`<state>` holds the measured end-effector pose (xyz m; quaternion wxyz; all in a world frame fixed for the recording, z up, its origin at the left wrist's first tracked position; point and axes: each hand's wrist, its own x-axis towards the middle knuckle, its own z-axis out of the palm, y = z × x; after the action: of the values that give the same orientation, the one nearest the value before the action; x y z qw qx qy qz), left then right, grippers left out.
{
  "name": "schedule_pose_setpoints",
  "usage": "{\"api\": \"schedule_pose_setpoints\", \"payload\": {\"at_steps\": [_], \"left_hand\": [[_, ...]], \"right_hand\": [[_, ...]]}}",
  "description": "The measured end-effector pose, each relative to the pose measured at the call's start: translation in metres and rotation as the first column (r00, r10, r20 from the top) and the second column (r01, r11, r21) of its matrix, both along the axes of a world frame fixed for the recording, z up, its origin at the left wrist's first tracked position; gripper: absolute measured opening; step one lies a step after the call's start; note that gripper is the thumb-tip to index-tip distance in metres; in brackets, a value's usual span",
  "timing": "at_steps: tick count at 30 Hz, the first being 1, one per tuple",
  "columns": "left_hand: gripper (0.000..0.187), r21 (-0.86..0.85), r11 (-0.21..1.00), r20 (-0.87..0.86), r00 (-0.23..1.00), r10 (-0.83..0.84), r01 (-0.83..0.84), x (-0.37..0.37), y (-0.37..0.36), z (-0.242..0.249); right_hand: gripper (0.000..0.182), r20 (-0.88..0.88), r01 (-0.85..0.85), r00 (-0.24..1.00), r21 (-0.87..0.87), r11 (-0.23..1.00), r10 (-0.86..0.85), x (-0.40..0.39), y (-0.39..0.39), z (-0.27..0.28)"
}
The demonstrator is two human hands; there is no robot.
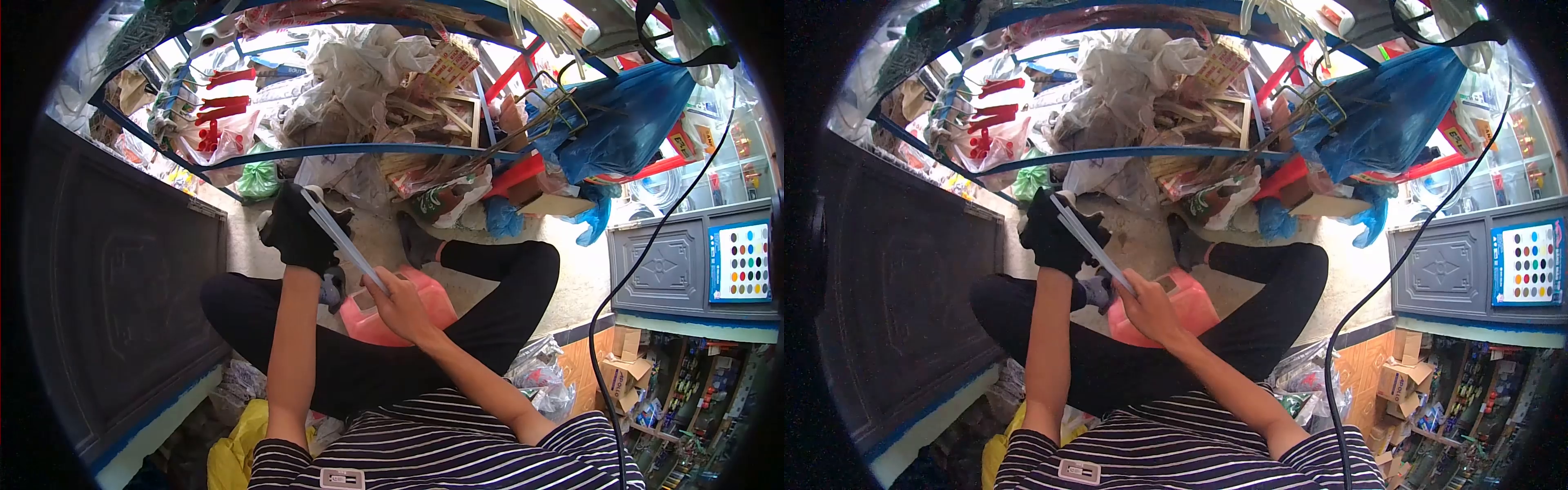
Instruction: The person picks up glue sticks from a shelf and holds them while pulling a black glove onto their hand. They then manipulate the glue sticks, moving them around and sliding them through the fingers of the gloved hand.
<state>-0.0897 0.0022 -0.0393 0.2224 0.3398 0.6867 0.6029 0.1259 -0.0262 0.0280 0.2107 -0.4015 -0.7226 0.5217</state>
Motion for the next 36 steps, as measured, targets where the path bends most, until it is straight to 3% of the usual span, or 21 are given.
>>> {"api": "schedule_pose_setpoints", "payload": {"at_steps": [4,6,9,11,12,13,15,16,17,18,19,20,24,25,26,27,28,29,31,34,36], "left_hand": [[0.033,-0.218,0.976,-0.412,0.904,-0.114,0.024,0.005,0.003,0.009],[0.04,-0.44,0.889,-0.699,0.669,-0.252,-0.124,0.022,-0.003,0.085],[0.046,-0.479,0.857,-0.848,0.353,-0.396,-0.19,0.021,0.003,0.064],[0.05,-0.24,0.939,-0.969,0.12,-0.217,-0.245,0.032,0.012,0.039],[0.051,-0.312,0.932,-0.934,0.237,-0.266,-0.186,0.04,0.013,0.033],[0.051,-0.373,0.919,-0.884,0.35,-0.311,-0.126,0.048,0.014,0.042],[0.035,-0.173,0.985,-0.778,0.61,-0.153,0.026,0.056,0.013,0.024],[0.03,-0.075,0.986,-0.432,0.887,-0.164,0.146,0.055,0.014,0.016],[0.027,0.108,0.984,-0.008,0.99,-0.142,0.141,0.053,0.015,0.008],[0.026,0.226,0.96,0.557,0.787,-0.266,0.165,0.051,0.013,0.022],[0.027,0.229,0.973,0.928,0.307,-0.21,-0.027,0.049,0.012,0.036],[0.026,0.188,0.98,0.976,0.12,-0.18,-0.061,0.044,0.013,0.042],[0.026,0.21,0.975,0.973,0.086,-0.216,0.068,0.04,0.008,0.052],[0.025,0.215,0.971,0.967,0.117,-0.227,0.108,0.044,0.007,0.053],[0.025,0.213,0.965,0.961,0.149,-0.235,0.151,0.048,0.006,0.054],[0.025,0.225,0.955,0.938,0.222,-0.267,0.195,0.052,0.006,0.054],[0.02,0.277,0.871,0.446,0.748,-0.49,0.406,0.05,0.011,0.034],[0.016,0.21,0.919,-0.254,0.926,-0.279,0.335,0.048,0.015,0.015],[0.012,0.013,0.928,-0.859,0.479,-0.18,0.372,0.047,0.016,0.033],[0.022,-0.248,0.86,-0.793,0.417,-0.445,0.446,0.052,-0.004,0.048],[0.028,-0.258,0.769,-0.688,0.447,-0.571,0.585,0.053,-0.013,-0.012]], "right_hand": [[0.024,0.008,-0.032,0.999,-0.011,0.999,0.032,0.002,-0.002,-0.014],[0.026,0.03,-0.06,0.998,-0.086,0.994,0.063,0.005,0.0,-0.008],[0.027,0.009,-0.096,0.995,-0.026,0.995,0.096,0.002,0.004,-0.006],[0.03,-0.058,-0.045,0.998,-0.097,0.994,0.039,-0.001,-0.003,-0.01],[0.032,-0.089,-0.027,0.996,-0.129,0.991,0.015,-0.003,-0.003,-0.012],[0.031,-0.097,0.001,0.995,-0.153,0.988,-0.016,-0.002,-0.001,-0.013],[0.03,-0.113,0.06,0.99,-0.206,0.977,-0.085,0.0,0.001,-0.016],[0.03,-0.152,0.048,0.984,-0.264,0.963,-0.091,0.002,0.003,-0.02],[0.03,-0.19,0.035,0.977,-0.322,0.946,-0.1,0.005,0.006,-0.025],[0.03,-0.228,0.019,0.967,-0.377,0.926,-0.112,0.008,0.008,-0.027],[0.03,-0.204,0.013,0.974,-0.394,0.919,-0.101,0.011,0.01,-0.023],[0.031,-0.183,0.004,0.979,-0.411,0.912,-0.087,0.016,0.013,-0.015],[0.034,-0.058,0.058,0.996,-0.196,0.979,-0.071,0.025,0.032,0.002],[0.035,-0.052,0.135,0.989,-0.05,0.99,-0.138,0.023,0.038,0.006],[0.036,-0.044,0.19,0.98,-0.069,0.979,-0.193,0.024,0.043,0.013],[0.037,-0.035,0.245,0.968,-0.087,0.966,-0.249,0.023,0.049,0.031],[0.038,-0.026,0.298,0.953,-0.104,0.949,-0.303,0.023,0.053,0.04],[0.04,-0.087,0.319,0.944,-0.012,0.948,-0.319,0.024,0.057,0.033],[0.038,-0.034,0.319,0.947,-0.016,0.948,-0.319,0.029,0.059,0.041],[0.037,0.004,0.37,0.929,-0.084,0.925,-0.371,0.032,0.061,0.047],[0.038,0.005,0.4,0.915,-0.129,0.907,-0.403,0.031,0.061,0.05]]}}
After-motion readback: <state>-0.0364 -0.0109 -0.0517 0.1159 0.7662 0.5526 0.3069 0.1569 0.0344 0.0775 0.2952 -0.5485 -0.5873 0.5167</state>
